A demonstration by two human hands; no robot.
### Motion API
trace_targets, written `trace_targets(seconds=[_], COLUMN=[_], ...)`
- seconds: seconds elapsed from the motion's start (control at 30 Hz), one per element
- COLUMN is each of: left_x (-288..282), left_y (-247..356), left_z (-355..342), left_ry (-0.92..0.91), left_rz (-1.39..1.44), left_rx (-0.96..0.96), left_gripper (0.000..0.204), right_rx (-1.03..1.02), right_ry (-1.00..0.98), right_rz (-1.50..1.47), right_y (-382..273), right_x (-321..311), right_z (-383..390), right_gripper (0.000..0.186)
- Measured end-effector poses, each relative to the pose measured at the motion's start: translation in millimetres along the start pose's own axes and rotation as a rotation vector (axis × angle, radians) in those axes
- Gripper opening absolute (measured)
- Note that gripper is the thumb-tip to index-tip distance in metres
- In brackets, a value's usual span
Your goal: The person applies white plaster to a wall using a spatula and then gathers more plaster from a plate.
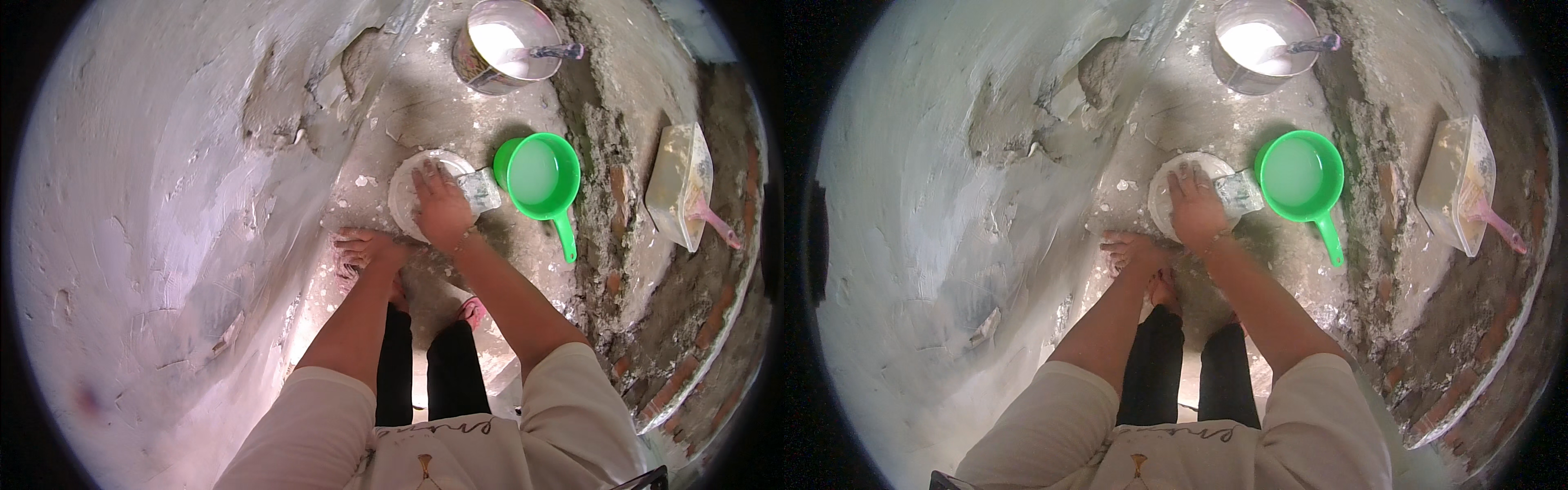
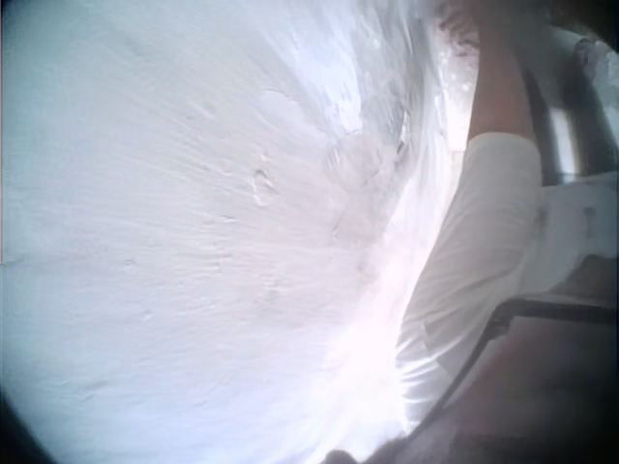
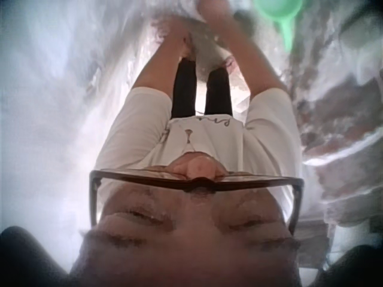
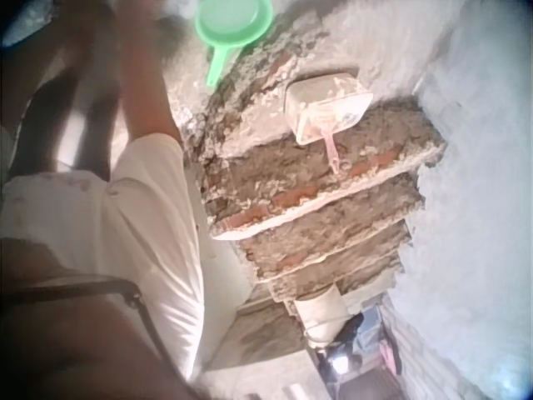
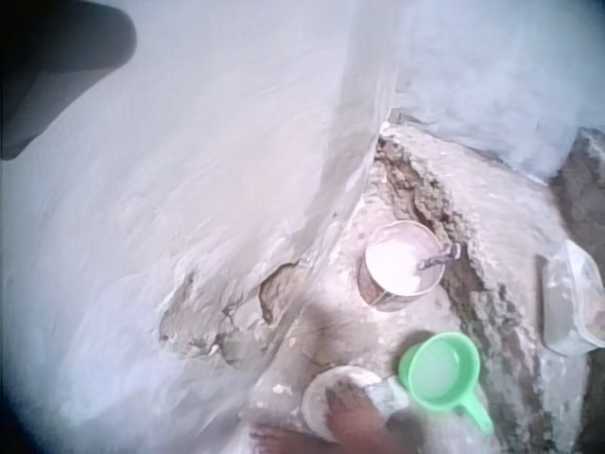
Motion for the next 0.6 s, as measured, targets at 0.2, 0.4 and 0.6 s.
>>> trace_targets(seconds=[0.2, 0.4, 0.6], left_x=[-6.2, -5.5, -16.0], left_y=[-1.6, -12.4, -5.3], left_z=[-4.1, -11.1, 11.4], left_ry=[-0.017, 0.022, -0.033], left_rz=[0.061, 0.159, 0.248], left_rx=[-0.050, 0.056, 0.035], left_gripper=[0.149, 0.157, 0.151], right_rx=[-0.222, -0.362, -0.257], right_ry=[-0.401, -0.336, -0.363], right_rz=[0.101, 0.066, 0.044], right_y=[-17.7, -17.9, -11.6], right_x=[15.7, 13.5, 11.6], right_z=[21.9, 24.5, 3.7], right_gripper=[0.055, 0.029, 0.015])
Point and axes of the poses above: each hand's wrist, its own z-axis away from the middle knuckle, its own x-axis out of the palm, y = z × x, the point moved 1 cm from there along -z, towards the middle knuckle, and after that the axes turned 14 degrees about z, right-handed, at the moved point
